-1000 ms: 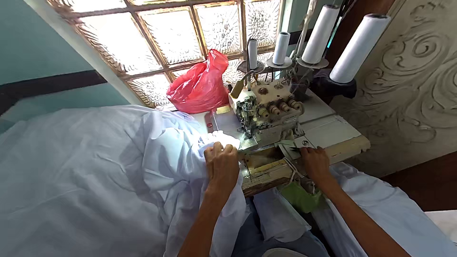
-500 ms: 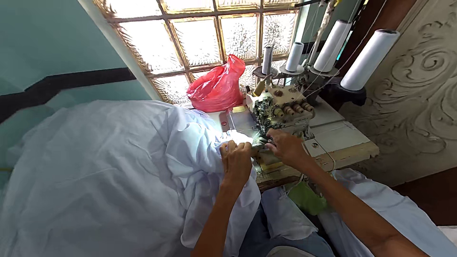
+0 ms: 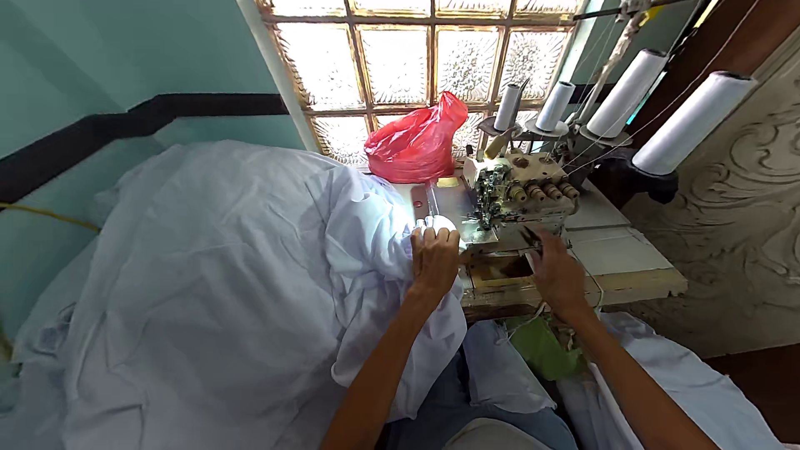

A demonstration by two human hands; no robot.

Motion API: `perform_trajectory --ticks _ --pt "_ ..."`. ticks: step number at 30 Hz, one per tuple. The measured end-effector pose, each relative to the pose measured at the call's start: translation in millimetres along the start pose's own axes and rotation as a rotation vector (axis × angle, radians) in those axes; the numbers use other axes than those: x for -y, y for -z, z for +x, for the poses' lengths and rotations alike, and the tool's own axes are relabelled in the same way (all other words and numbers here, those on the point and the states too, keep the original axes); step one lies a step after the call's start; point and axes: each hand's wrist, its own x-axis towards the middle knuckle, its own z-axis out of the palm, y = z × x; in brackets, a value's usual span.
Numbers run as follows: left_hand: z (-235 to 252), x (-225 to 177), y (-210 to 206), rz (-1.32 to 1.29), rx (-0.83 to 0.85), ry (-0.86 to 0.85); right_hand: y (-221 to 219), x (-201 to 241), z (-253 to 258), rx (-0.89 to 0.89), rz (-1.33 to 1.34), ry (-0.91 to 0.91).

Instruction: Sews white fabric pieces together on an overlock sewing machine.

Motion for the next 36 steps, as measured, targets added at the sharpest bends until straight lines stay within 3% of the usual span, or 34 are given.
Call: perform_trajectory --ticks 2,4,8,10,13,15,19,22,25,27,31,36 --pt "0 0 18 -0.134 0.107 -0.011 -8 -46 -17 0.035 -0.103 -0.022" --pt "0 -7 46 -0.387 0.095 -0.132 -18 -85 -32 0.034 -0.113 -0.016" --pt "10 -38 105 -0.747 0.056 -0.457 13 -82 -33 0.062 0.107 0.039" --pt "18 -51 122 -0.692 0.066 -0.549 55 -52 -24 -0.069 0.289 0.129" --pt "22 -70 133 -0.553 0.075 -0.544 112 -9 -18 -0.284 0.658 0.302" --pt "23 -81 134 -0.523 0.051 -0.545 129 15 -16 -0.301 0.853 0.404" --pt "25 -94 138 -0.51 0.014 -0.567 114 42 -30 0.007 0.97 0.325" --pt "31 -100 135 -0.486 0.013 -0.578 92 47 -48 0.183 0.817 0.264" --pt "35 -101 131 -0.45 0.025 -0.523 86 47 -48 -0.007 0.514 0.384" --pt "38 -93 128 -0.44 0.043 -0.463 104 38 -39 -0.081 0.48 0.379" --pt "38 -83 121 -0.473 0.073 -0.467 119 32 -29 -0.101 0.799 0.225" --pt "39 -91 107 -0.502 0.075 -0.499 79 40 -42 -0.038 1.005 0.121"
